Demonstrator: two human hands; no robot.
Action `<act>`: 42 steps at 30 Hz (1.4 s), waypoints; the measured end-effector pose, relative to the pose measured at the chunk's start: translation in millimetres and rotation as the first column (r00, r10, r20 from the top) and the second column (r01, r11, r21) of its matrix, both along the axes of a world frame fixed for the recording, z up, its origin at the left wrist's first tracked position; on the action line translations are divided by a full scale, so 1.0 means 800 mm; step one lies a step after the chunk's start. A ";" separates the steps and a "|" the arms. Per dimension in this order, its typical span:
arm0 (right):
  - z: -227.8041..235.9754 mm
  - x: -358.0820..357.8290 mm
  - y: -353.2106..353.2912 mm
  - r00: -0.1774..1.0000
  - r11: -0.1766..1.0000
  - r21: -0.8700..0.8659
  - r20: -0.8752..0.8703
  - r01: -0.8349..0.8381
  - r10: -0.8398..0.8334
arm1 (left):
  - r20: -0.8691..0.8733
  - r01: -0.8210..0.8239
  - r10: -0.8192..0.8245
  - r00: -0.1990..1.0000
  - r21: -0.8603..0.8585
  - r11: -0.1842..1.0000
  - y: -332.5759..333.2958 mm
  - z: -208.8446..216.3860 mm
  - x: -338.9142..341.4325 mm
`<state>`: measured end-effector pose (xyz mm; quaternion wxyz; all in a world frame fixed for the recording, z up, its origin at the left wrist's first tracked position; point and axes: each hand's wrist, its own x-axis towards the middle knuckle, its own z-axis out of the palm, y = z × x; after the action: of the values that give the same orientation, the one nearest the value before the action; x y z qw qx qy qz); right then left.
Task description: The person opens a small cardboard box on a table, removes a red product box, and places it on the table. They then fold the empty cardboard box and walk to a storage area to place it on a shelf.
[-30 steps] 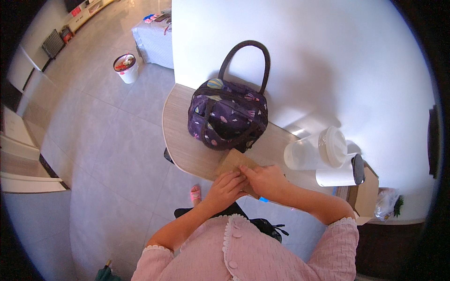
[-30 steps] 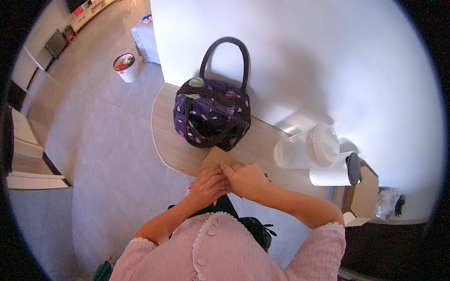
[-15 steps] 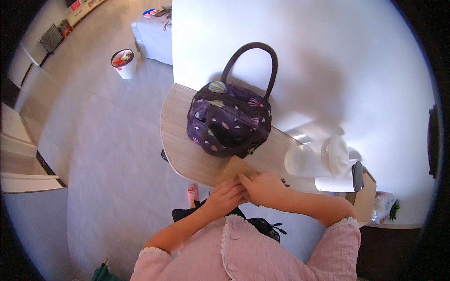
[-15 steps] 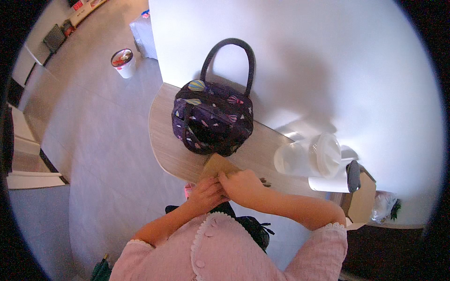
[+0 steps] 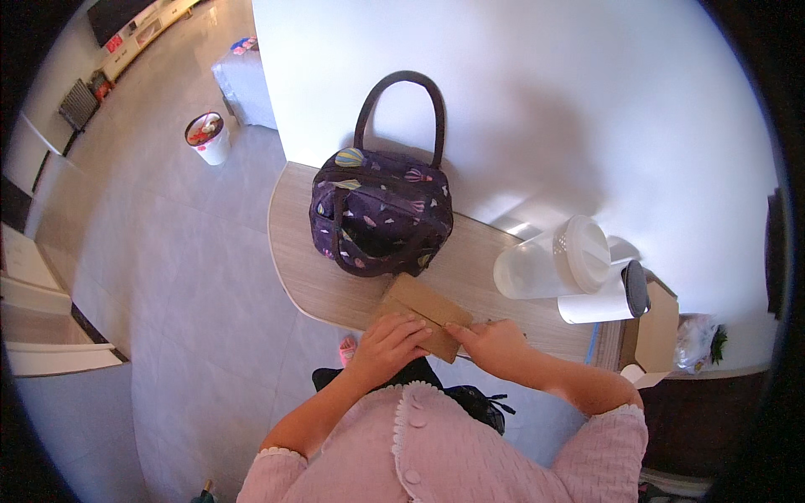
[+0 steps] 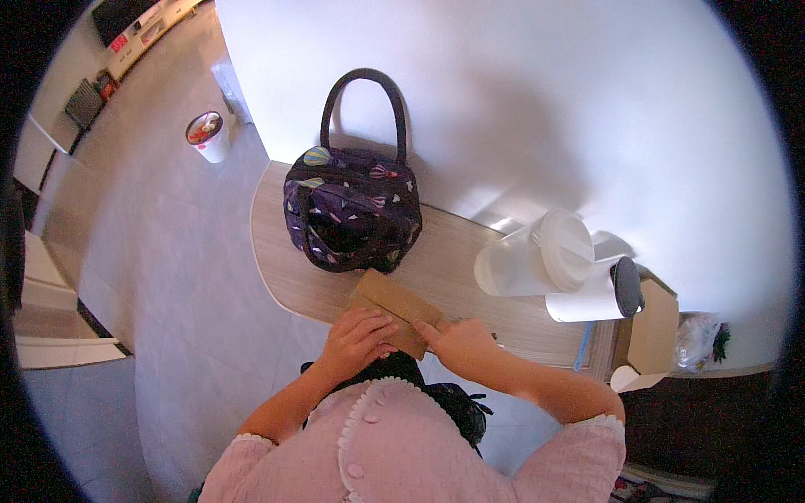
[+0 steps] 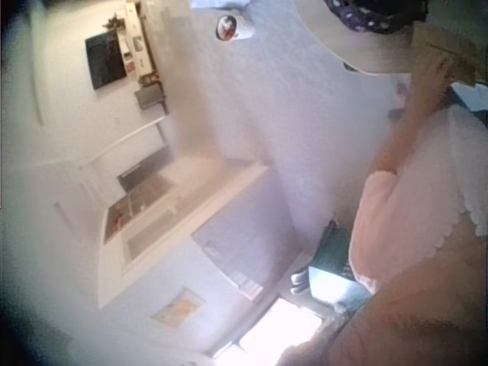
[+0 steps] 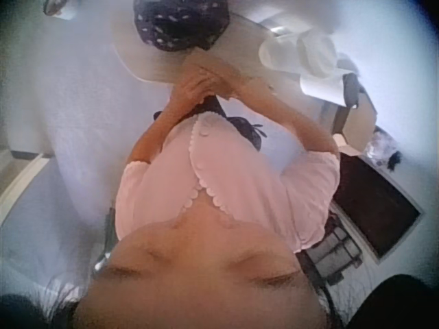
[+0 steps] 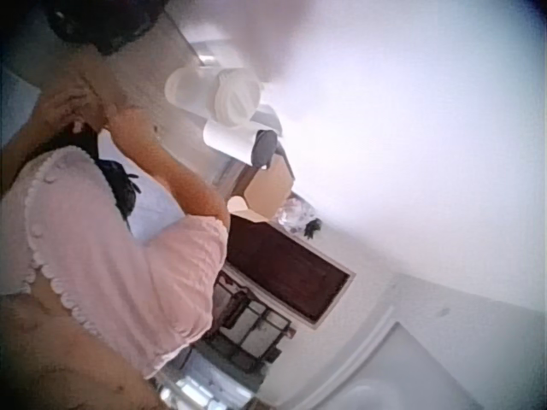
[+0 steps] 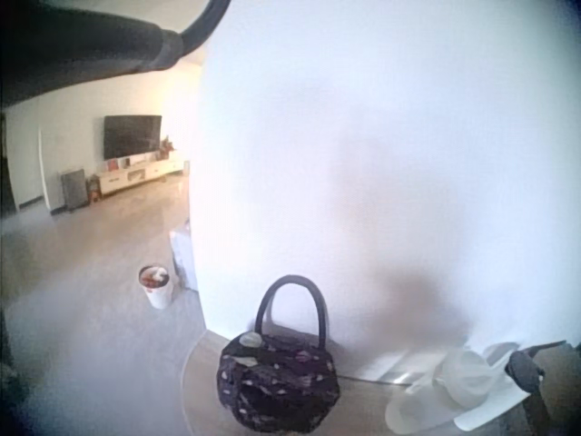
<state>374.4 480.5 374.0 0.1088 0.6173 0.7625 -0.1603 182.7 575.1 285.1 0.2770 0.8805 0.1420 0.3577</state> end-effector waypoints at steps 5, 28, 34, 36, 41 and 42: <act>0.039 0.002 -0.009 0.986 0.977 -0.157 -0.060 0.143 -0.154 | -0.028 0.072 -0.072 0.997 -0.011 0.997 -0.011 0.005 0.007; 0.108 0.051 0.083 0.873 0.592 0.643 -0.394 0.486 -0.288 | -0.291 0.136 -0.069 0.954 0.219 0.966 -0.048 0.051 0.034; -0.119 0.110 0.131 0.619 0.583 0.259 -0.527 0.770 -0.582 | -0.356 0.183 -0.143 0.924 0.082 0.980 -0.031 0.050 0.007; -0.150 0.119 0.140 0.586 0.579 0.184 -0.485 0.794 -0.650 | -0.189 -0.064 0.026 0.982 -0.196 0.979 -0.036 0.013 -0.018; -0.202 0.135 0.147 0.707 0.638 0.319 -0.435 0.700 -0.558 | -0.148 -0.173 0.167 0.975 -0.973 0.151 -0.043 -0.001 -0.019; -0.208 0.137 0.147 0.769 0.653 0.411 -0.406 0.636 -0.494 | -0.176 -0.172 0.136 0.975 -0.984 -0.046 -0.043 0.018 -0.011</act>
<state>484.3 598.2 207.3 -0.2208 0.8037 0.5502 -0.0499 173.6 540.9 299.5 0.7788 0.3989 0.4551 0.1653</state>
